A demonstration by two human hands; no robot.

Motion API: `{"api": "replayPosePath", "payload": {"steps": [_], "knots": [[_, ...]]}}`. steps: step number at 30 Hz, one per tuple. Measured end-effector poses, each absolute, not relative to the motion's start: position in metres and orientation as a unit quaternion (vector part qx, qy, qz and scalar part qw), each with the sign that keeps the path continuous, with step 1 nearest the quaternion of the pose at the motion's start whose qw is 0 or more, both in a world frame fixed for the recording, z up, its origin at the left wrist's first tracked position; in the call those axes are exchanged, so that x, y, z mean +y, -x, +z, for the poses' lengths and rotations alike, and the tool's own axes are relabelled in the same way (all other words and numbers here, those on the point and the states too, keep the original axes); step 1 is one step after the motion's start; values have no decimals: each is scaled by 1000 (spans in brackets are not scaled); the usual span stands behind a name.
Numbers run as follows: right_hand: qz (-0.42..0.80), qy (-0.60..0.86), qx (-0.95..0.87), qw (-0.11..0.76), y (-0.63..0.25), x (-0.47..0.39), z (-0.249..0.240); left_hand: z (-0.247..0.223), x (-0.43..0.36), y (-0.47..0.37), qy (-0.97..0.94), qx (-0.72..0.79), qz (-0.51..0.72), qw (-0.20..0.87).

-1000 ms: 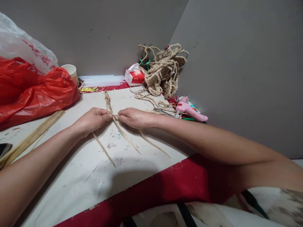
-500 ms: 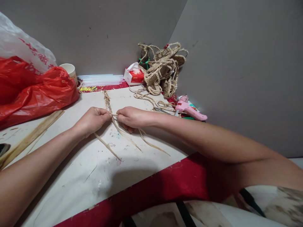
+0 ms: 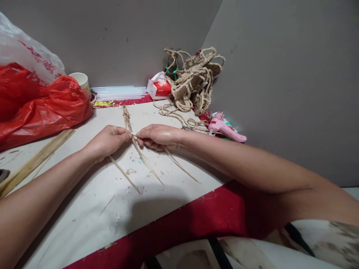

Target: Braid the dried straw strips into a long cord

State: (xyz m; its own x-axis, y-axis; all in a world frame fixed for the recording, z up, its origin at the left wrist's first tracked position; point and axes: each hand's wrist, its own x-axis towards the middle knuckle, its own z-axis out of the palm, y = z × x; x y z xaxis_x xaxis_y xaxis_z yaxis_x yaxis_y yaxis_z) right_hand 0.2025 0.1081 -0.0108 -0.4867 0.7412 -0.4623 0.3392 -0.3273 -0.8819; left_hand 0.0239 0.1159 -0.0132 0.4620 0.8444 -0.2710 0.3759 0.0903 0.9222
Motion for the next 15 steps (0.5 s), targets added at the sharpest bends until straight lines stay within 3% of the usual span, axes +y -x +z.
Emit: {"api": "replayPosePath", "payload": {"steps": [10,15], "knots": [[333,520,-773,144,-201,108,-4,-15,118,-23,-667,477,191,540],[256,495,-821,128,-203,110,-2,-15,119,-22,-669,472,183,544]]}}
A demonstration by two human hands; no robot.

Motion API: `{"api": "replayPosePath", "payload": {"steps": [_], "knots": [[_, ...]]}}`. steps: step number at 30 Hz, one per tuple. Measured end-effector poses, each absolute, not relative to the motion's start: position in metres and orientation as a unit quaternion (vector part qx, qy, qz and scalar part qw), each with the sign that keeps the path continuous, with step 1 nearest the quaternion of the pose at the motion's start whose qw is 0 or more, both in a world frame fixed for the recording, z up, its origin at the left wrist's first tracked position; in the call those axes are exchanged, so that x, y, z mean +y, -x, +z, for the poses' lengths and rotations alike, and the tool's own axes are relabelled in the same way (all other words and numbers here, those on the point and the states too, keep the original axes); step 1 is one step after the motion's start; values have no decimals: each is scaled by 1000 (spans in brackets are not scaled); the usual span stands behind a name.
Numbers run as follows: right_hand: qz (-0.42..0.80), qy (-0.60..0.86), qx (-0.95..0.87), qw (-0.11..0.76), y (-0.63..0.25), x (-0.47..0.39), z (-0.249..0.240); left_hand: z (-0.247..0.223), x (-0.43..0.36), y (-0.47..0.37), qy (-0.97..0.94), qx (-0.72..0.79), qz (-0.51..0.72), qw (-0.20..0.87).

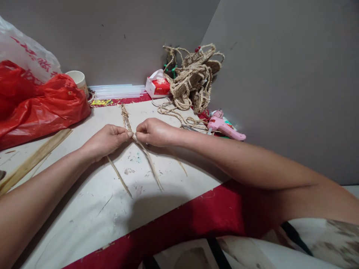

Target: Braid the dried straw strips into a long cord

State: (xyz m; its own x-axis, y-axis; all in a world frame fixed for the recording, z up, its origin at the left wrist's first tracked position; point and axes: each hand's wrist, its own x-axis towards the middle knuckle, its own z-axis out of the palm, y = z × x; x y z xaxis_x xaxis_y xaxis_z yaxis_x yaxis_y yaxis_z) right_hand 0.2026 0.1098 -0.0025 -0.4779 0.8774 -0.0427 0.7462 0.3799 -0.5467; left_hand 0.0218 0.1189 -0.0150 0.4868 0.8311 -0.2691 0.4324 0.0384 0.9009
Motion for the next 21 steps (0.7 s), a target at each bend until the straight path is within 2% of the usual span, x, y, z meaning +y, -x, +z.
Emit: {"api": "replayPosePath", "payload": {"steps": [6,10,18,21], "knots": [[234,482,-836,124,-203,109,-2,-14,116,-25,-658,485,200,540],[229,471,-841,134,-203,107,-3,-18,116,-27,-672,503,223,495],[498,526,-672,155,-209,115,-9,-19,114,-28,-736,508,213,394],[552,531,-610,201,-204,112,-7,-17,112,-30,-764,504,210,345]]}}
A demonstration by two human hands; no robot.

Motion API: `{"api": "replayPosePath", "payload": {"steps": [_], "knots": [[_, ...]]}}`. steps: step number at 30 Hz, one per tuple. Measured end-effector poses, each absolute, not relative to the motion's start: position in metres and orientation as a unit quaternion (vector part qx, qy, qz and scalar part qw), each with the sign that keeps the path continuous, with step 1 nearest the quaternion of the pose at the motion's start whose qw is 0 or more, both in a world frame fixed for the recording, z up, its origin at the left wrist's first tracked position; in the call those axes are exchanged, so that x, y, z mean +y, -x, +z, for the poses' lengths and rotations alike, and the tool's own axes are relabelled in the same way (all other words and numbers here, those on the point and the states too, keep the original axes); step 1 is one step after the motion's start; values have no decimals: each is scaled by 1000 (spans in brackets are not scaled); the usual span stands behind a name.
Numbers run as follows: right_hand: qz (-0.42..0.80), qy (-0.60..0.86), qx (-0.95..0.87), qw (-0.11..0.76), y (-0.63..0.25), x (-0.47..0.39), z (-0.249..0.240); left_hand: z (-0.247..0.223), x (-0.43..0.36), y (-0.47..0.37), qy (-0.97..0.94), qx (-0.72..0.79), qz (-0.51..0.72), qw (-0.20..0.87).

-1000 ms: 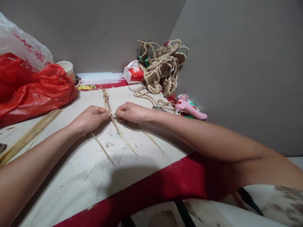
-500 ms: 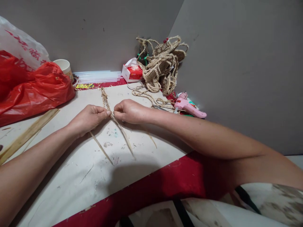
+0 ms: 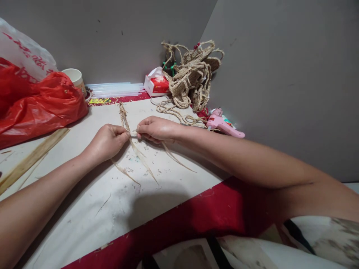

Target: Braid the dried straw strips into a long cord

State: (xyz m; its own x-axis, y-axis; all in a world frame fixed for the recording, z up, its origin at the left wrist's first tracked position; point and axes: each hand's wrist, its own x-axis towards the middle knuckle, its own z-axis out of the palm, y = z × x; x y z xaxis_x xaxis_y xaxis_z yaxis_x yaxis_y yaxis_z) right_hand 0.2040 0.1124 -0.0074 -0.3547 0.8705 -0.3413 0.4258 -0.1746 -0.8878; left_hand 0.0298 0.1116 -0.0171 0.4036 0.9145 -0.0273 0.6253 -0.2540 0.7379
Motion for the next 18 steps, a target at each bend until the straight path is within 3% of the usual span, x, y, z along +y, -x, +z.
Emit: {"api": "replayPosePath", "payload": {"steps": [6,13,15,18], "knots": [[581,525,-541,308,-184,91,-6,-18,114,-30,-768,488,206,361],[549,529,-562,322,-170,80,-11,-10,120,-27,-612,475,192,603],[502,534,-598,323,-169,79,-14,-9,120,-27,-573,476,190,639],[336,551,-705,295,-171,77,-17,-12,118,-28,-562,476,208,643]]}}
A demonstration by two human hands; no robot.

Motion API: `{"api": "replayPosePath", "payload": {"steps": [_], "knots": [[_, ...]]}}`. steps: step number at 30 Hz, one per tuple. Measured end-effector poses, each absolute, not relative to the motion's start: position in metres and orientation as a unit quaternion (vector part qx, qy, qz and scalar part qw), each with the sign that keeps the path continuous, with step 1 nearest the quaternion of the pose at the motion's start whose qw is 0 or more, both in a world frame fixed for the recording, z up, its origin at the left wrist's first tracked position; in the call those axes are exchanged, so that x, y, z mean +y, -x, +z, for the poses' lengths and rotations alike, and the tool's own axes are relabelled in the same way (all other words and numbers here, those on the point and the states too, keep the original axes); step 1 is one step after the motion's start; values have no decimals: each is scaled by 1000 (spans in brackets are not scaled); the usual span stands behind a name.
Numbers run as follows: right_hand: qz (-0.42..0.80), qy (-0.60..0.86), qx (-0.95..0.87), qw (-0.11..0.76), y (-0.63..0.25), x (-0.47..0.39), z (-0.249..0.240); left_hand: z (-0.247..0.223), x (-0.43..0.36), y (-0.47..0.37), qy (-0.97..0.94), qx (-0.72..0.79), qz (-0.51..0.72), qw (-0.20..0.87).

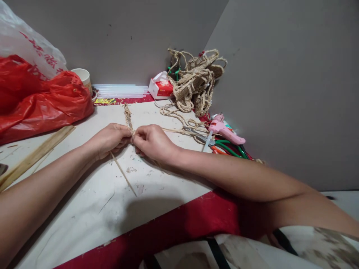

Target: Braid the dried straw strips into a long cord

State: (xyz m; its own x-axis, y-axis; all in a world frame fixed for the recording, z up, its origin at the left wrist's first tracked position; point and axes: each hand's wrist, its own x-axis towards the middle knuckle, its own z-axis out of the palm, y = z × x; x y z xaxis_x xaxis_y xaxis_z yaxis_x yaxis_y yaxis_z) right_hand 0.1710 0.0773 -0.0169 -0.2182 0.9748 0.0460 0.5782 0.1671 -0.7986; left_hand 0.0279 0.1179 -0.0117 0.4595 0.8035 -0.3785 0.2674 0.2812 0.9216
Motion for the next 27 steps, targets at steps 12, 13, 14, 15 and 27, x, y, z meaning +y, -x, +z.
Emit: {"api": "replayPosePath", "payload": {"steps": [12,13,14,15,27], "knots": [[-62,526,-848,37,-165,67,-13,-14,107,-32,-542,474,264,641],[-71,521,-850,29,-164,66,-14,-14,106,-32,-536,477,262,646],[-77,514,-854,23,-163,65,-16,-14,106,-32,-532,480,262,647],[-81,505,-859,20,-162,63,-16,-14,106,-32,-530,484,261,646],[154,519,-769,342,-193,59,19,-7,112,-22,-556,434,234,670]]}}
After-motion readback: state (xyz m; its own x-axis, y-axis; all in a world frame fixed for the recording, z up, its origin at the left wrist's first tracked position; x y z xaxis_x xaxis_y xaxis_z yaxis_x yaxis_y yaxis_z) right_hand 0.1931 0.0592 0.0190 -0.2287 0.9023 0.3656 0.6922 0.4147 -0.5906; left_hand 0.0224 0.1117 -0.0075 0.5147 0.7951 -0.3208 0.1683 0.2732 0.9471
